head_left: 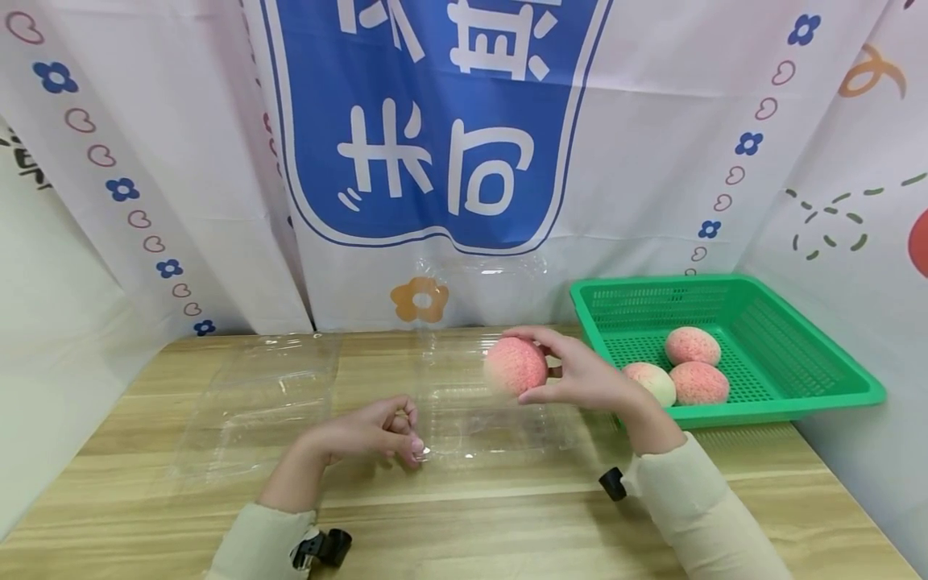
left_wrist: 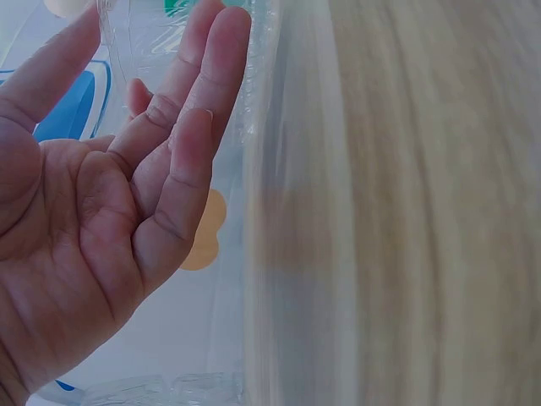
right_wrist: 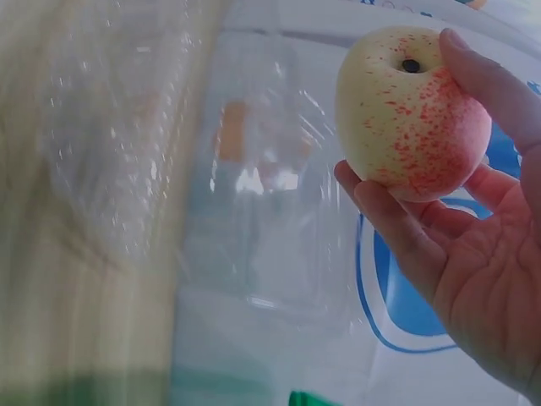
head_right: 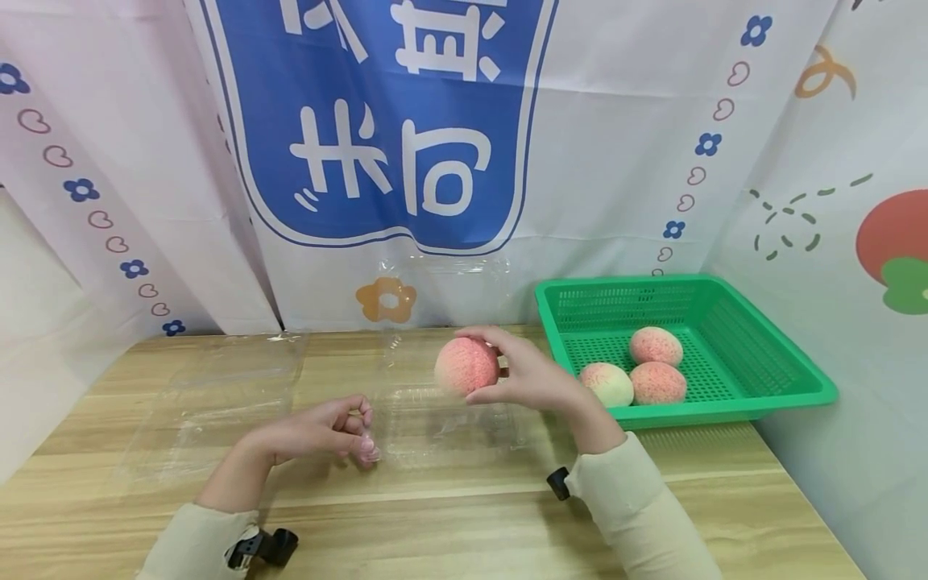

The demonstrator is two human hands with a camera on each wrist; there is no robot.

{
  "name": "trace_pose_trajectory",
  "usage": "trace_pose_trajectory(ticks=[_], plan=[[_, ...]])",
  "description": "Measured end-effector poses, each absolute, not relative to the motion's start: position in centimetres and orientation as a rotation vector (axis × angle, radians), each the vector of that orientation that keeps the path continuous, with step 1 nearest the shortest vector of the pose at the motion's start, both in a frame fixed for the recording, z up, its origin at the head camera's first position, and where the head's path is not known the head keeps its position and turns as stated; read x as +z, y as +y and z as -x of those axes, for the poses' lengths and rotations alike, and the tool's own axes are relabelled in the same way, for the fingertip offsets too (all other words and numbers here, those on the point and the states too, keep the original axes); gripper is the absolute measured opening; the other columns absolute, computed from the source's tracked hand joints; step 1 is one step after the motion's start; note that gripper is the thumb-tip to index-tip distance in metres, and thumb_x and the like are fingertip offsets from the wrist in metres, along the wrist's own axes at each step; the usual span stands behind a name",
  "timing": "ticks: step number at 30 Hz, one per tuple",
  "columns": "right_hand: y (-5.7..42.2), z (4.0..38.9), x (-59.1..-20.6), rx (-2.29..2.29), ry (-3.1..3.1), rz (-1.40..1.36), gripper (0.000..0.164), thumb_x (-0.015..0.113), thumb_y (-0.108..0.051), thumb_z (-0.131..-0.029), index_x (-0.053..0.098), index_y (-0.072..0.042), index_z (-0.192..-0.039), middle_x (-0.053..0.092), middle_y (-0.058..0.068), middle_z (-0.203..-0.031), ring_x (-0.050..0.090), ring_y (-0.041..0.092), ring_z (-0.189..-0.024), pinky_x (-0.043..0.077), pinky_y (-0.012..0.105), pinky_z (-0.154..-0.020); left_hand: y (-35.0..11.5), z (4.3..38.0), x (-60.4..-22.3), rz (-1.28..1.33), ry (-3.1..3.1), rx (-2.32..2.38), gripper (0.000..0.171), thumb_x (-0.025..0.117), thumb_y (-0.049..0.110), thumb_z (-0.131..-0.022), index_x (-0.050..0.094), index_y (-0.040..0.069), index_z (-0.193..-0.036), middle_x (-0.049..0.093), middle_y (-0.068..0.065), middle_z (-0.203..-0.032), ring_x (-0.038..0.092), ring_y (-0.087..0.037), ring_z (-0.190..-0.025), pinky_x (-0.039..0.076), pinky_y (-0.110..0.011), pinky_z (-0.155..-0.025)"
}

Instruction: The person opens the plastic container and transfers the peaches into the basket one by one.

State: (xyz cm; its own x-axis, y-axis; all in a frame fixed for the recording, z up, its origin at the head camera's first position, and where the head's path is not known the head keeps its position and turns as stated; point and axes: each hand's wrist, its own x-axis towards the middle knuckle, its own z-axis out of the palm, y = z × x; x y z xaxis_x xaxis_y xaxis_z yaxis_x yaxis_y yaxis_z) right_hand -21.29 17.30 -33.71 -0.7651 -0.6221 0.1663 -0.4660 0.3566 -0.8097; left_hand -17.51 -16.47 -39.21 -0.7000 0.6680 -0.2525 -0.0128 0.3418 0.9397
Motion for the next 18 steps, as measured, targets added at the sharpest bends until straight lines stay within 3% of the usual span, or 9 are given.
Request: trace_pose_trajectory(ticks=[8,18], plan=[[19.5,21.2,-33.1,-1.362,2.484,0.936,0.081,0.087,-0.013,-0.076,0.046,-0.015,-0.145,0.051,0.012,-0.141,0.057,0.033,-0.122,0.058,0.038,-0.089,-16.4,17.4,-39.4,-0.548,1.985,1.392,0.036,0.066,0.018,-0.095,0.042,-0.004,-0.111,0.073,-0.015,-0.097,0.073,-0.035,-0.090,0.051,-0.030,-0.071],[23.1,21.1,-32.2,-1.287,2.627,0.847,0.081,0.086,-0.017,-0.078,0.044,-0.018,-0.147,0.048,0.009,-0.145,0.053,0.032,-0.124,0.057,0.033,-0.087,-16.4,17.6,-39.6,-0.539,1.981,1.397,0.034,0.067,0.020,-0.094,0.044,0.000,-0.109,0.073,-0.015,-0.097,0.072,-0.036,-0.091,0.051,-0.030,-0.071]])
